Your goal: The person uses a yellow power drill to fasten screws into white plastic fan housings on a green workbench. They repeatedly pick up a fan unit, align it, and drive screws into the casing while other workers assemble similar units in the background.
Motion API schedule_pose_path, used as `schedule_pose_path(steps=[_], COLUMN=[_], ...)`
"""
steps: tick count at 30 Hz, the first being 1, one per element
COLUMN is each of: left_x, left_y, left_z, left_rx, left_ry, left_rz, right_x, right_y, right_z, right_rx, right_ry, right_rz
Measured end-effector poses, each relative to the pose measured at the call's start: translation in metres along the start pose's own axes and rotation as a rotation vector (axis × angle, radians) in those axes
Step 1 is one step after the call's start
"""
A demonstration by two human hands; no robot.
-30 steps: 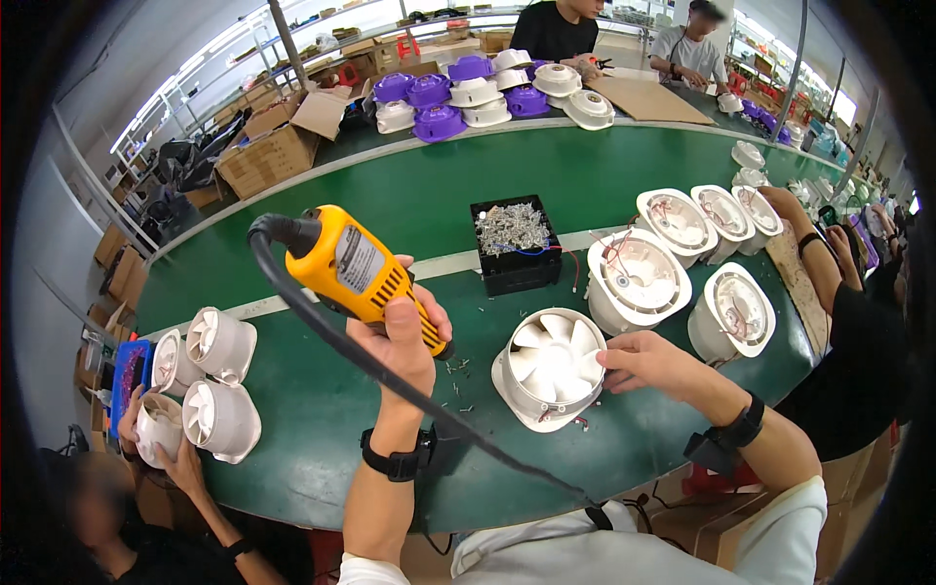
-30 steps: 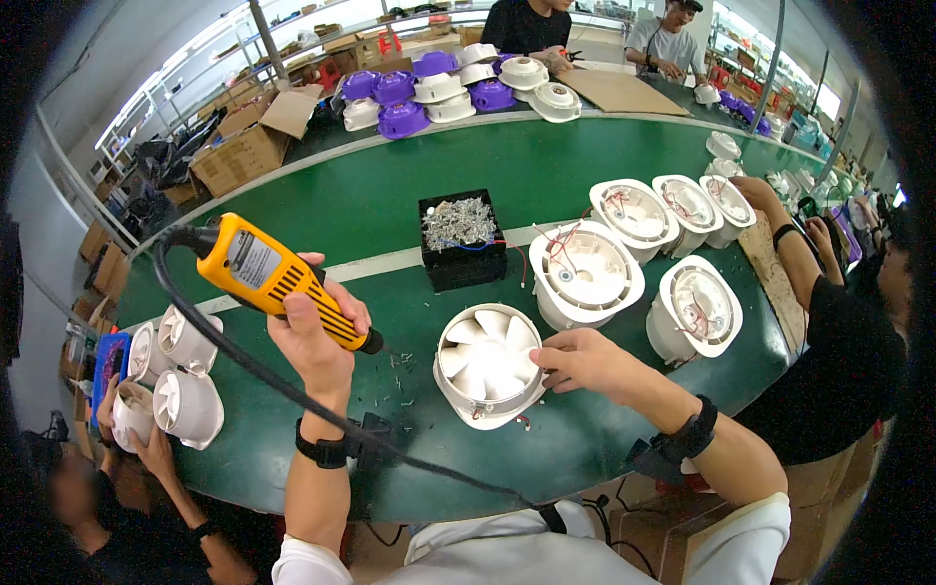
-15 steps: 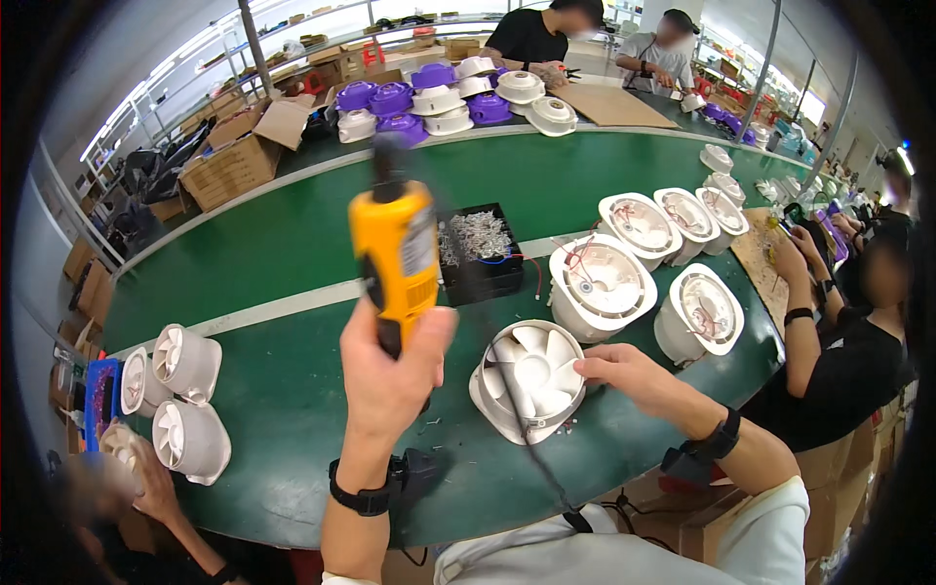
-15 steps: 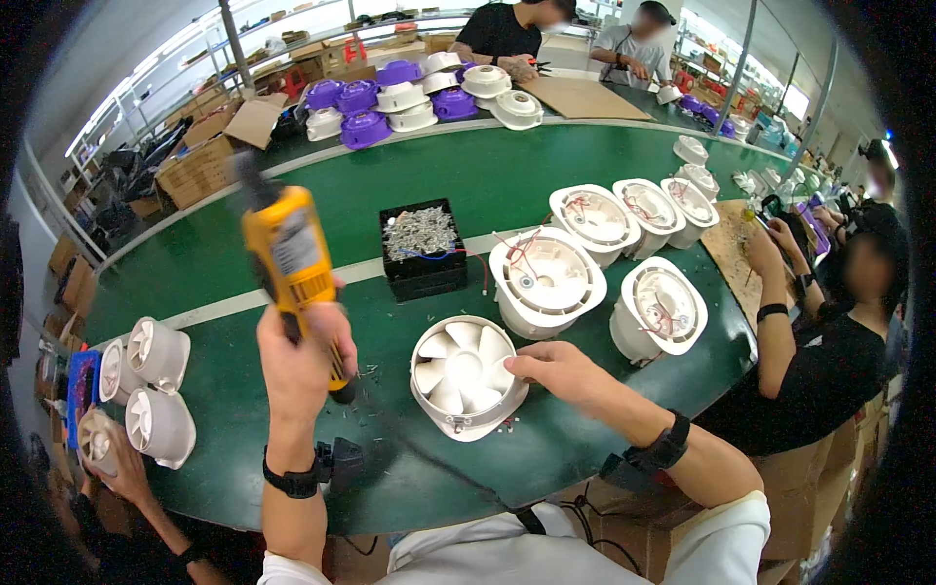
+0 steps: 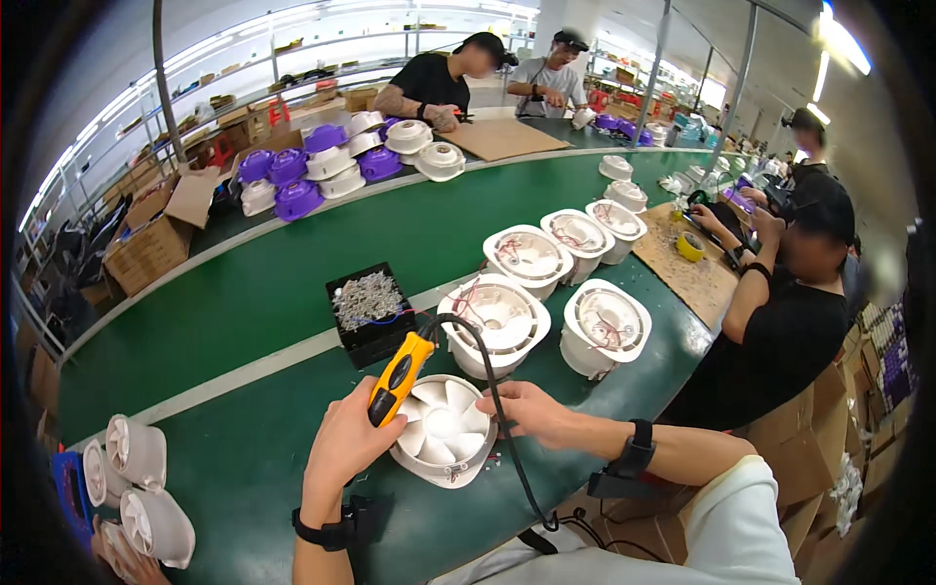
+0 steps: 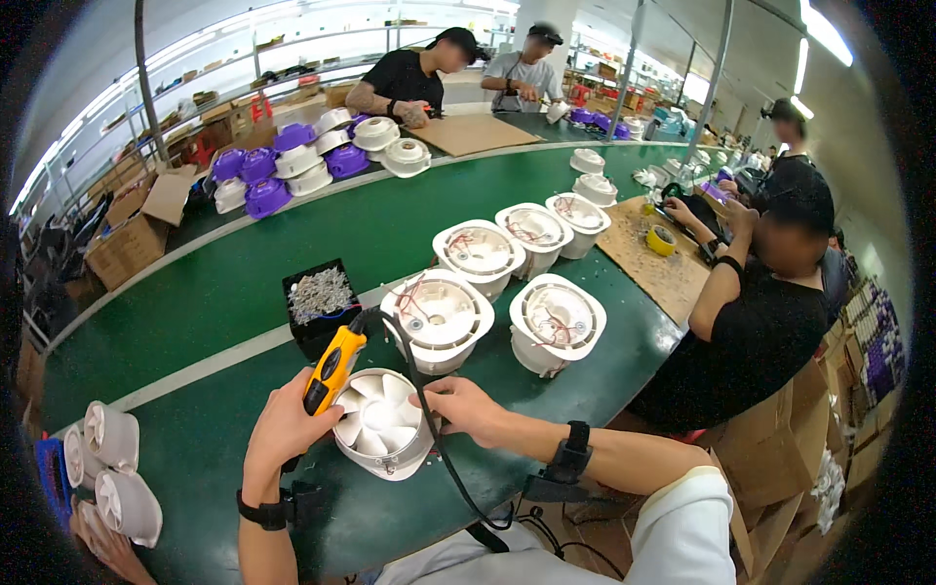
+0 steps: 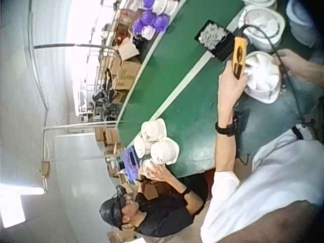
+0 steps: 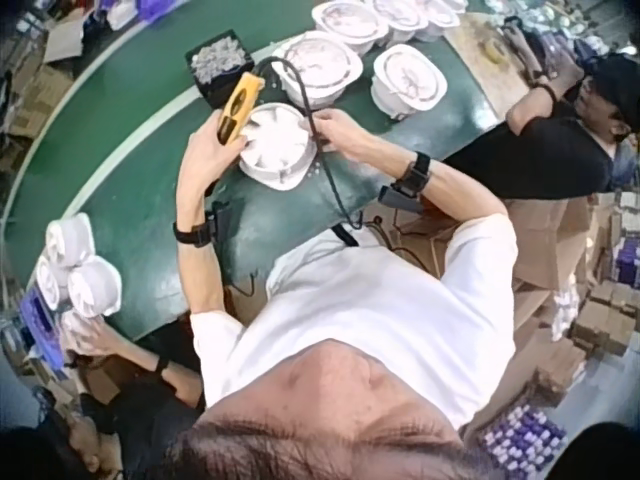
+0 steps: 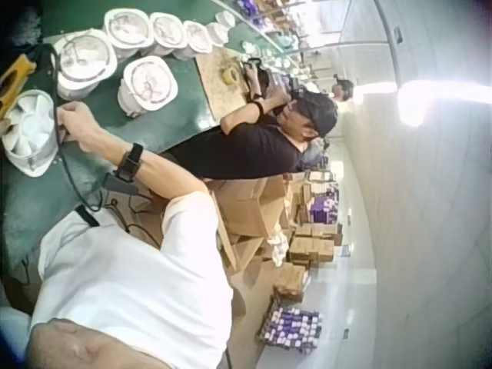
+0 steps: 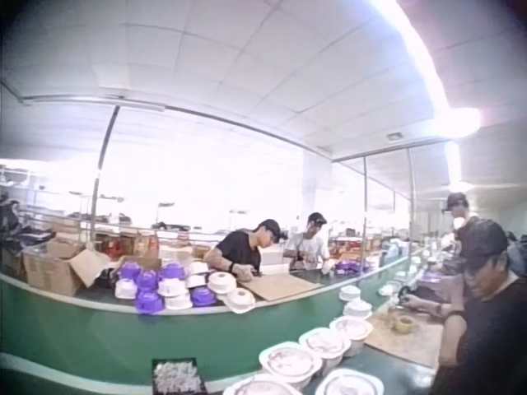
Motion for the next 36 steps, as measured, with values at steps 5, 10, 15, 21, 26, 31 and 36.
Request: schedule_pose_path(steps=[5, 10, 15, 21, 26, 31, 36], left_x=[-0.006, -0.009, -0.018, -0.027, -0.038, -0.068, -0.110], left_y=[0.013, 0.024, 0.026, 0.023, 0.015, 0.002, 0.008], left_z=[-0.004, -0.013, -0.009, -0.010, 0.005, 0.057, 0.084], left_rx=[-0.020, -0.111, -0.186, -0.123, -0.045, -0.004, -0.400], left_ry=[0.029, -0.048, -0.106, -0.069, -0.126, -0.452, -0.852], left_rz=[0.076, 0.061, 0.043, 0.083, 0.088, 0.064, -0.073], right_x=[-0.004, -0.016, -0.014, -0.011, -0.006, -0.034, -0.091], right_y=[-0.014, -0.017, -0.012, -0.011, -0.013, 0.039, 0.081], right_z=[-0.004, -0.005, -0.003, -0.009, -0.024, -0.036, -0.074], right_rx=[-0.180, -0.212, -0.136, 0.068, 0.050, -0.487, -0.701], right_ry=[0.046, 0.042, -0.013, -0.005, 0.067, -0.103, -0.034], right_rz=[-0.208, -0.191, 0.042, 0.043, 0.061, 0.621, 1.063])
Point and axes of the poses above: each hand's wrist, its own x-axis towards the middle knuckle, its own z-axis out of the back of the hand, y = z × x, the point moved 9 cm from there along x, towards the middle knuckle, and after that the axes turned 14 degrees about x, right-handed, at the moved point
